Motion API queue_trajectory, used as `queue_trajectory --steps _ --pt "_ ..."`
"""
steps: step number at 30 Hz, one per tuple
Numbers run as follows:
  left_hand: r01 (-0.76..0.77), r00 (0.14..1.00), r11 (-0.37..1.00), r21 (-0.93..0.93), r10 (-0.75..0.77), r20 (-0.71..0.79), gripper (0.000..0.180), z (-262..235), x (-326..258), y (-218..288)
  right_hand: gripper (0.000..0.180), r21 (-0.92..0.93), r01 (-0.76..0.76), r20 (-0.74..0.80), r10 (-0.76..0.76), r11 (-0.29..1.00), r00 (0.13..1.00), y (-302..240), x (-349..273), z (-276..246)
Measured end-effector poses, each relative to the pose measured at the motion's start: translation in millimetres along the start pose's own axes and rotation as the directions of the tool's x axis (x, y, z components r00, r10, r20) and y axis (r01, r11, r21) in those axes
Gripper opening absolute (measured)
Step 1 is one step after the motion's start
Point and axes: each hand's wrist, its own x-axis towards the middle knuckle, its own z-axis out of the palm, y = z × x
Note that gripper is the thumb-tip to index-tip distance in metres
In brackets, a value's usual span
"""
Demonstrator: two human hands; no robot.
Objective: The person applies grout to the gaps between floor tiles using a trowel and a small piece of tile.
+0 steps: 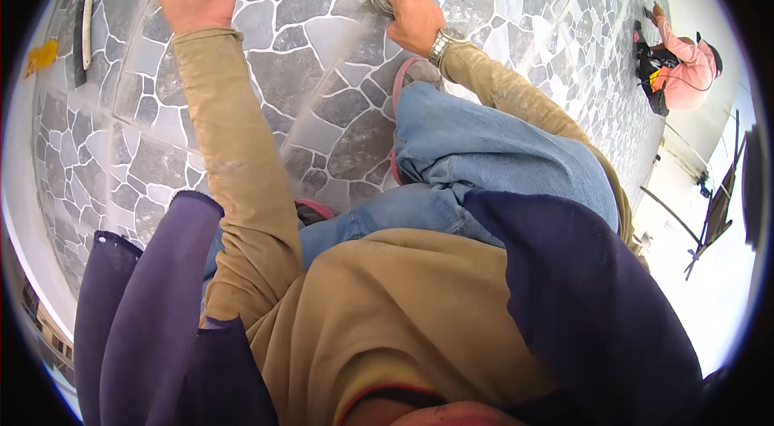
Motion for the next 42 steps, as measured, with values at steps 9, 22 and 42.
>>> queue_trajectory --steps 9,22,42 --pt "0.052 0.998 0.977 0.207 -0.045 -0.040 0.031 10.7 -0.2 -7.7 0.034 0.896 -0.394 0.346 0.234 0.204 0.909 39.2 8.2 -102.4" --pt "0.575 0.817 0.817 -0.040 -0.576 -0.028 0.027 97.8 -55.5 -141.7 0.048 0.550 0.264 -0.405 -0.023 0.792 0.914 0.5 7.6 -164.6" --pt "0.120 0.962 0.948 0.294 -0.184 0.202 0.025 88.2 -23.4 -123.7 0.029 0.960 -0.243 0.217 0.177 0.142 0.960 92.4 26.9 -210.4"
